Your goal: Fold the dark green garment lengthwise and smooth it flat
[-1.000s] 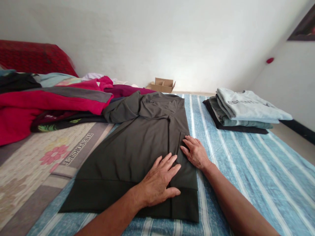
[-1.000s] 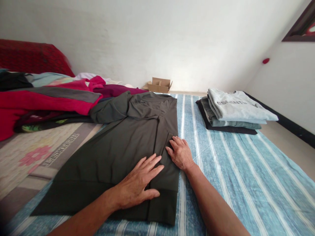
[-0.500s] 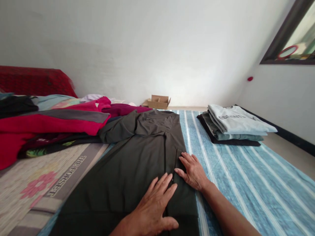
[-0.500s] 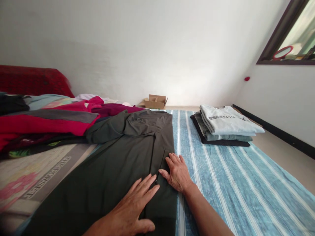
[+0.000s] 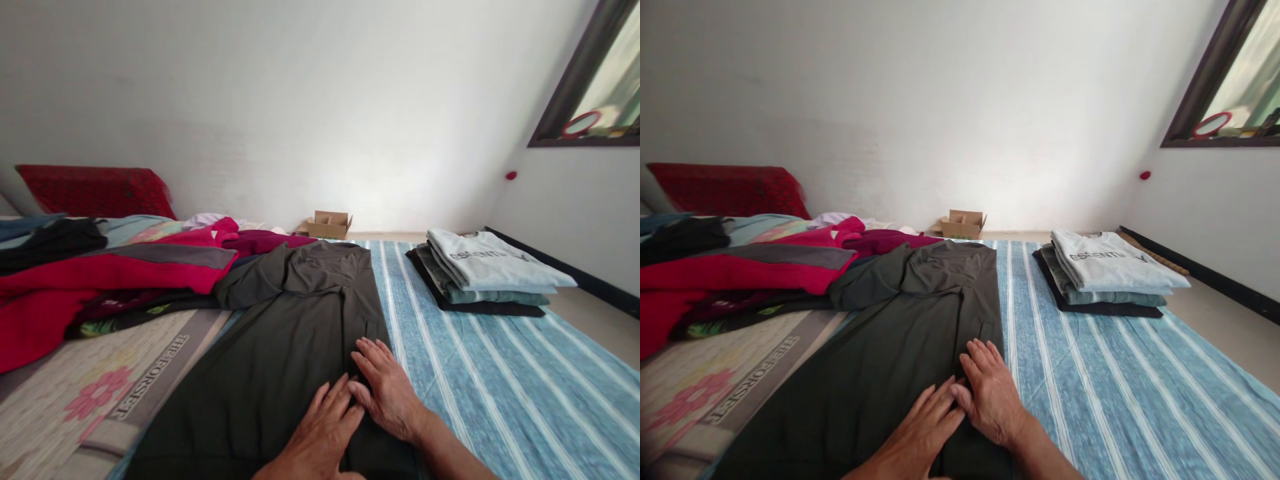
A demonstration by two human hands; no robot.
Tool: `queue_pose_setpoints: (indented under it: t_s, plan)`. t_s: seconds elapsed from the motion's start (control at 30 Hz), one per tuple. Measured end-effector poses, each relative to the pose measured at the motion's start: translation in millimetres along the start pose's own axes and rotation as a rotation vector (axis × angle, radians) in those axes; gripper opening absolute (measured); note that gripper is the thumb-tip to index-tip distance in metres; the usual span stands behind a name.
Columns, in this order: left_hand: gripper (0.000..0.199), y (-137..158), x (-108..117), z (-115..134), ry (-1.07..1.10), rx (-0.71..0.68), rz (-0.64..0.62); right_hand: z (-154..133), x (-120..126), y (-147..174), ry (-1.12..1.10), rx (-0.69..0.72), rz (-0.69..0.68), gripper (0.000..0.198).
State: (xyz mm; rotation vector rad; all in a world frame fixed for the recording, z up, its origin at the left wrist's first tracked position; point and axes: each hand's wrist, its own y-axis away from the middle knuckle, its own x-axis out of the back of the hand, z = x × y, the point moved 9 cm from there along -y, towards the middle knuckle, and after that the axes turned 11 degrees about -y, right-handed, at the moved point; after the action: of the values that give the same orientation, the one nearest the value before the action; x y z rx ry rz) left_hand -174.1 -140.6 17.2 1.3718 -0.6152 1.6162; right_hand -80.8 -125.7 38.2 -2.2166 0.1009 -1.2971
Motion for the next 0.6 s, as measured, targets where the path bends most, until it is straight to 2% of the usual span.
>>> queue_pose_setpoints:
  t_s: [0.07, 0.2, 0.33, 0.4, 0.5, 0.6]
  plan:
    - [0.078, 0, 4, 2, -0.016, 0.010, 0.003, -1, -8, 0, -0.002, -0.059, -0.031, 0.037]
    - [0.078, -1, 6, 3, -0.050, 0.004, -0.024, 2, -16, 0, -0.009, -0.127, -0.075, 0.036]
    - [0.079, -8, -6, -3, -0.060, -0.038, -0.056, 4, -17, 0, -0.018, -0.149, -0.063, 0.034]
    - [0.074, -11, -9, -5, -0.045, -0.065, -0.053, 5, -17, 0, -0.016, -0.148, -0.038, 0.034]
    - [0.058, -6, 3, -6, 0.000, -0.079, -0.026, 5, -18, 0, 0.003, -0.117, 0.015, 0.036]
    - [0.053, 4, 27, -10, 0.013, -0.040, -0.010, 4, -20, 2, 0.001, -0.070, 0.084, 0.035]
